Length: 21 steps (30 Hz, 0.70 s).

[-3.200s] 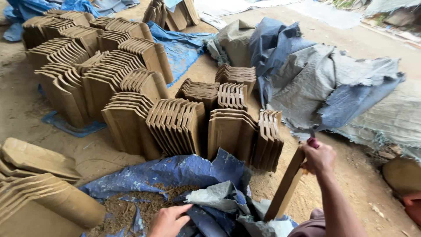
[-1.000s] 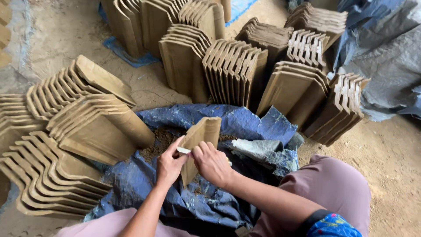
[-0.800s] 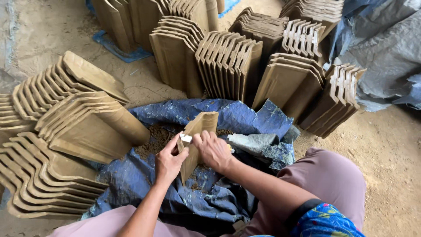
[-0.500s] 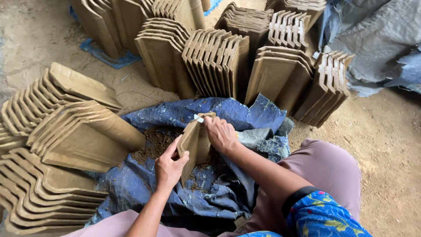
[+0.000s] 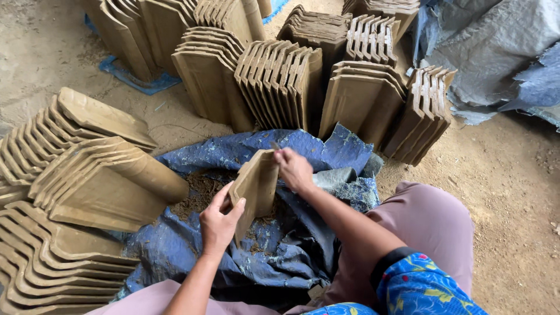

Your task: The person sits on the floor and scrapes the edges of wooden pieces using a small tool. They pick up individual pieces from a stack, scrape the edges to remove excess material, and then place the pieces back onto the stack.

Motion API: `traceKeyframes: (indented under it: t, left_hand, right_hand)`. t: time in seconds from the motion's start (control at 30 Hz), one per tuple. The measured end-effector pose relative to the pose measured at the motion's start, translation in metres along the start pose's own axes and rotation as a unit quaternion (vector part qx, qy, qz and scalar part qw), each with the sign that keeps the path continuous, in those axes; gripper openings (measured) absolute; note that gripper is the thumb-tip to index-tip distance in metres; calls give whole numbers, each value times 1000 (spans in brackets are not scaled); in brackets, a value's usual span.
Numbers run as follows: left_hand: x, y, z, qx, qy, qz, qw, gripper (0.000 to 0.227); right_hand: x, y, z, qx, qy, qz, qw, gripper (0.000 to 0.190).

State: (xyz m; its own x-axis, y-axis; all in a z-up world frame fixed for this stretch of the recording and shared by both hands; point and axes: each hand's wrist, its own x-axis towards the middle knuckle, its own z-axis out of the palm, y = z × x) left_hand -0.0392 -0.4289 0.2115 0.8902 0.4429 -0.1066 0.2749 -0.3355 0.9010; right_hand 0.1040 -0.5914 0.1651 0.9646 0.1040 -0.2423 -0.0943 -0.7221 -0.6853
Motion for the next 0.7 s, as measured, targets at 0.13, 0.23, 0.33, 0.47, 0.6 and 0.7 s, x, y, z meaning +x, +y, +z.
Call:
traceKeyframes:
  t: [0.13, 0.23, 0.33, 0.47, 0.6, 0.7]
  left_hand:
    - [3, -6, -3, -24, -16, 6, 1000, 52]
    - [0, -13, -2, -57, -30, 26, 998, 52]
    - [0, -17, -3, -73, -68, 35, 994, 54]
    - [3, -17, -9, -101, -78, 23, 992, 54]
    - [8, -18, -11, -122, -89, 25, 988, 53]
    - [10, -18, -13, -136, -97, 28, 986, 52]
  right_hand:
    - [1, 6, 34, 151, -1, 49, 987, 41]
    - [17, 25, 68, 264, 6, 63, 963, 42]
    - [20, 34, 98, 371, 12, 73, 926, 39]
    - [-5, 17, 107, 458, -22, 71, 886, 44]
    - [-13, 20, 118, 446, -56, 60, 891, 48]
    - [-31, 12, 108, 434, -84, 35, 896, 45]
